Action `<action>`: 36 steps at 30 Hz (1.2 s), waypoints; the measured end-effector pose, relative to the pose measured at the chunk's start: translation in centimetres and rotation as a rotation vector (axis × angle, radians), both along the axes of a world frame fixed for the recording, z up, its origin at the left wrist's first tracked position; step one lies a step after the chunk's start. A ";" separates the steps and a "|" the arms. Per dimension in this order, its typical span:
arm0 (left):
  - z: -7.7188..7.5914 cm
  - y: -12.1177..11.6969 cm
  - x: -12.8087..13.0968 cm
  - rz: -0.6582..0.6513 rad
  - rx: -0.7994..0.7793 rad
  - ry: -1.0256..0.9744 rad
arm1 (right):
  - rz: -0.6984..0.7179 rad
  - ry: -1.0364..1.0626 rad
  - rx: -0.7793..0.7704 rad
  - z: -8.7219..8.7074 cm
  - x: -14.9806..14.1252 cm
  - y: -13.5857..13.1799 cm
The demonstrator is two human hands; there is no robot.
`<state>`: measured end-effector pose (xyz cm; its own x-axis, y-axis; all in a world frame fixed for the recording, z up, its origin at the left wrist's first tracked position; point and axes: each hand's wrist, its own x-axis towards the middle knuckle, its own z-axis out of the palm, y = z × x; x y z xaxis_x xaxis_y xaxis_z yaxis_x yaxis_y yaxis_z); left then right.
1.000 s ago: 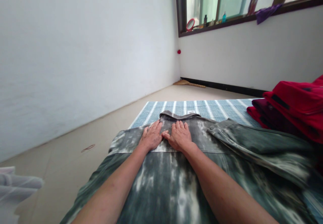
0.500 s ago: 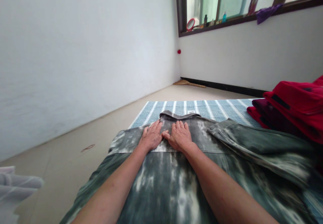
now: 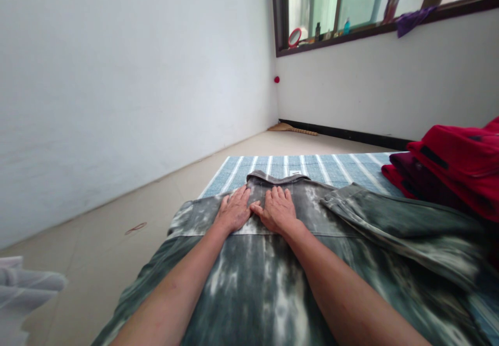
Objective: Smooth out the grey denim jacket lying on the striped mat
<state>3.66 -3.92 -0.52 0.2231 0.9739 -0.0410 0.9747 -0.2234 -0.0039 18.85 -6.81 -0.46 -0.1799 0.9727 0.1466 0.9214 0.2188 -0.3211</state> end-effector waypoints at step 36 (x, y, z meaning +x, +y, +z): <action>-0.1 0.0 0.0 -0.006 0.007 0.022 | 0.000 -0.005 0.012 0.1 0.0 0.0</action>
<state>3.63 -3.92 -0.61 0.2282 0.9728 -0.0392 0.9730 -0.2293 -0.0269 18.90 -6.85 -0.35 -0.1806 0.9710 0.1569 0.9232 0.2224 -0.3135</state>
